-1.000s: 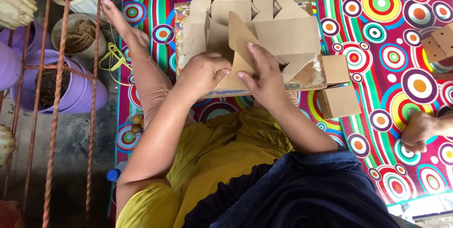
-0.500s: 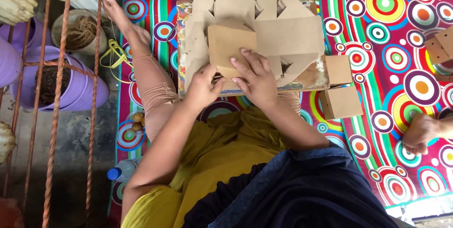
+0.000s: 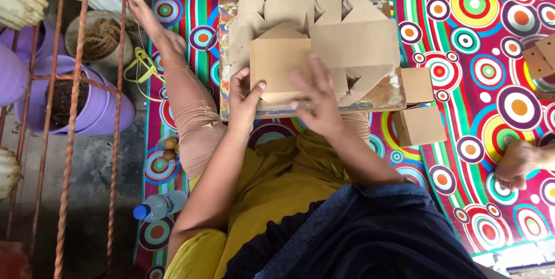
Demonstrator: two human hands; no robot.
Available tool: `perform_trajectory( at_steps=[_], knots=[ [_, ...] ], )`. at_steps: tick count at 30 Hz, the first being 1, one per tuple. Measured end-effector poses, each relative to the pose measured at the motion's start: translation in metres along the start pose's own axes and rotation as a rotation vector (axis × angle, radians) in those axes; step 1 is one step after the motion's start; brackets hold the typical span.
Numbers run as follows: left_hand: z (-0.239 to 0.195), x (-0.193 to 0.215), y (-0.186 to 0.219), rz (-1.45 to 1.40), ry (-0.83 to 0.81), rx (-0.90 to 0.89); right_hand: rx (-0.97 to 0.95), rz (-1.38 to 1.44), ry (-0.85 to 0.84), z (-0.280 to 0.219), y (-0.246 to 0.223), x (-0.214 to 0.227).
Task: The person assembles cardboard boxes by hand, folding the pre-cut flaps and securing the tabs together to form small square containers.
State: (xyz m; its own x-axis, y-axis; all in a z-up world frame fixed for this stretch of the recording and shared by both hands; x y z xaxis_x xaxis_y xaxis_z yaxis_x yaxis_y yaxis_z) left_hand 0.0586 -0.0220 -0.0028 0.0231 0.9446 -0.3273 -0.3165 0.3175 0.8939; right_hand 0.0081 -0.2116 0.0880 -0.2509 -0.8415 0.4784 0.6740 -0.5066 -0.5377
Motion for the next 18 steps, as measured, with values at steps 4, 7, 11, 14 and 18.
perform_trajectory(
  at_steps=[4,7,11,14,18],
  knots=[
    [0.004,-0.005,-0.004,0.023,-0.036,0.086,-0.497,0.327,0.004,-0.025,0.042,0.003],
    [0.001,-0.009,-0.001,0.110,-0.045,0.177,-0.566,0.370,-0.039,-0.018,0.032,0.001],
    [-0.003,-0.028,0.044,0.207,-0.113,0.152,-0.341,0.024,-0.012,0.002,0.013,0.016],
    [-0.001,-0.025,0.038,0.255,-0.205,0.088,-0.207,-0.070,-0.004,0.005,0.018,0.013],
    [-0.005,-0.042,0.061,0.291,-0.372,-0.062,-0.195,0.150,0.014,0.004,0.033,0.015]
  ],
)
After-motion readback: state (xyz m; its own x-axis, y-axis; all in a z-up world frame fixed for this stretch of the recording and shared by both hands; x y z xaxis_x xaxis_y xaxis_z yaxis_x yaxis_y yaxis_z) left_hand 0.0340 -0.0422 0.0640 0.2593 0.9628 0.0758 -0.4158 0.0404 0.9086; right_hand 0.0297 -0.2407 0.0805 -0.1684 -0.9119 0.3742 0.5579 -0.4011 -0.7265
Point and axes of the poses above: each hand's wrist, its own z-axis towards the middle knuckle, its own x-axis out of the back of the hand, y = z × x, the point moved 8 cm from there along z, towards the middle knuckle, and after that the axes turned 5 degrees about -x, right-handed, at the moved point
